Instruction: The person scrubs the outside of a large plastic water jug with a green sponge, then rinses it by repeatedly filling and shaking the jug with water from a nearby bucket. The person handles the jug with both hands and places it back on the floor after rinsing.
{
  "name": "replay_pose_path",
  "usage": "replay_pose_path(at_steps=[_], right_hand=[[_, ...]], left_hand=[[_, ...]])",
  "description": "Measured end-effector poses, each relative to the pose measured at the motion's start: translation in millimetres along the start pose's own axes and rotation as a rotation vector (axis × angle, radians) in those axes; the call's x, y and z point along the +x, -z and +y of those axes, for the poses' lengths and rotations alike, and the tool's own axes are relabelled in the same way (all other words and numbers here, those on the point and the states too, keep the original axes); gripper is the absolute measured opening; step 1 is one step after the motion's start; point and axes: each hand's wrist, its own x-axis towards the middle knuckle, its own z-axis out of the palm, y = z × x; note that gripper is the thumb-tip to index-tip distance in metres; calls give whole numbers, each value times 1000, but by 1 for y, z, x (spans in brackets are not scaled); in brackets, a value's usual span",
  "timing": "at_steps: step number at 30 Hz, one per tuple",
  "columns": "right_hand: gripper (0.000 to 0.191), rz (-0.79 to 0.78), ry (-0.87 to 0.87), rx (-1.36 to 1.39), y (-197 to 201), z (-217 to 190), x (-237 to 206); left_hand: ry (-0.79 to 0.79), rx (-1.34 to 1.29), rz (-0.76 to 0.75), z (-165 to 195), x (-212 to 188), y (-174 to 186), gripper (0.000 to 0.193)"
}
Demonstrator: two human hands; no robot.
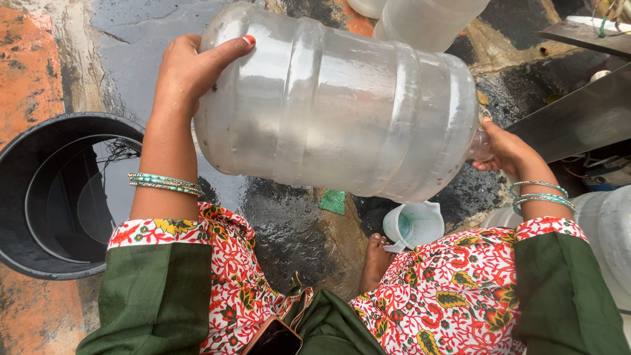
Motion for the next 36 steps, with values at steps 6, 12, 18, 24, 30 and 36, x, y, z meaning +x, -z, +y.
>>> replay_pose_path(at_steps=[6, 12, 18, 24, 30, 36], right_hand=[[75, 1, 1, 1, 1, 3, 5], [74, -1, 6, 1, 3, 5, 9], [75, -9, 9, -7, 5, 5, 11], [74, -7, -2, -11, 6, 7, 13], [75, -24, -6, -14, 6, 10, 15], [74, 9, -16, -33, 3, 7, 10]], left_hand=[[23, 21, 14, -1, 2, -2, 83], [19, 12, 22, -3, 3, -4, 87], [29, 14, 17, -3, 4, -4, 86], [26, -5, 9, -1, 4, -3, 85], [24, -5, -1, -2, 4, -3, 85], [25, -2, 9, -4, 4, -5, 88]])
